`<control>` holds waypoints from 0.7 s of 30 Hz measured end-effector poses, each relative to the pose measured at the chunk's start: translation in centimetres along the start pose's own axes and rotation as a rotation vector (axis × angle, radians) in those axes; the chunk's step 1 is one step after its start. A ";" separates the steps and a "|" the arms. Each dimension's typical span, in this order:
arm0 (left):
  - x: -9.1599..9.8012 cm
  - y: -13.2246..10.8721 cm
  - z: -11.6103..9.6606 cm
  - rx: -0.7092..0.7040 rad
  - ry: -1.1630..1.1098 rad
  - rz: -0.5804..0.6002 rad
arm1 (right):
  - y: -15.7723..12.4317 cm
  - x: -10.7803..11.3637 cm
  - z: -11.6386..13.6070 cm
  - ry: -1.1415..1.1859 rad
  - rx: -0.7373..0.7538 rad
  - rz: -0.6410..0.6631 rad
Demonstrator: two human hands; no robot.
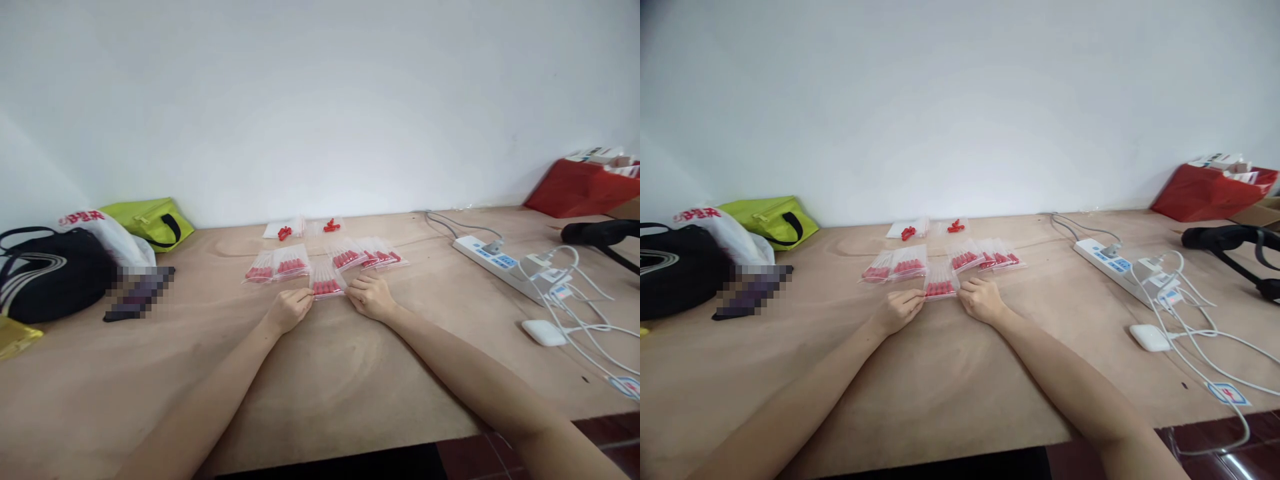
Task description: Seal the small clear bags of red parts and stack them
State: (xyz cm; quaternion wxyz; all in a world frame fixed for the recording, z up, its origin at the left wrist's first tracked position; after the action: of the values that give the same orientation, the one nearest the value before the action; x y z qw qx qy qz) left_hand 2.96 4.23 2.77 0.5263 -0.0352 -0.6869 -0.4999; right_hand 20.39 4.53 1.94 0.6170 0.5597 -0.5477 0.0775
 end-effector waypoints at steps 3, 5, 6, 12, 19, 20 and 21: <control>0.4 0.3 -0.1 0.029 -0.006 -0.021 | 0.0 0.2 0.1 0.008 -0.006 -0.038; 0.6 0.8 -0.6 0.037 0.006 -0.043 | 0.1 0.2 0.3 0.012 -0.022 -0.044; 0.7 1.0 -0.9 0.027 0.023 -0.053 | 0.2 0.2 0.5 0.015 -0.025 -0.041; 0.4 1.6 -3.1 -0.075 0.067 -0.094 | 1.6 0.3 2.6 0.052 0.022 -0.067; 0.6 1.3 -2.8 -0.066 0.020 -0.087 | 1.6 0.7 2.8 0.053 0.025 -0.109; 0.7 1.3 -2.6 -0.064 0.016 -0.083 | 1.5 0.8 2.6 0.064 0.019 -0.115; 0.7 1.3 -2.3 -0.064 0.011 -0.081 | 1.3 0.8 2.4 0.078 0.012 -0.123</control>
State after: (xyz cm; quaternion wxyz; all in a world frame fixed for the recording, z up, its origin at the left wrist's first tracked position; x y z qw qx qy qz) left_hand 4.95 2.86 4.03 0.5078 -0.0214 -0.6687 -0.5427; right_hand 18.32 2.72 2.82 0.6381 0.5926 -0.4873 0.0647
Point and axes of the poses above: each hand's wrist, its own y-axis towards the middle knuckle, its own x-axis out of the back of the hand, z = x × y, the point moved 5 cm from there along y, towards the middle knuckle, and after that the axes turned 12 degrees about x, right-handed, at the moved point
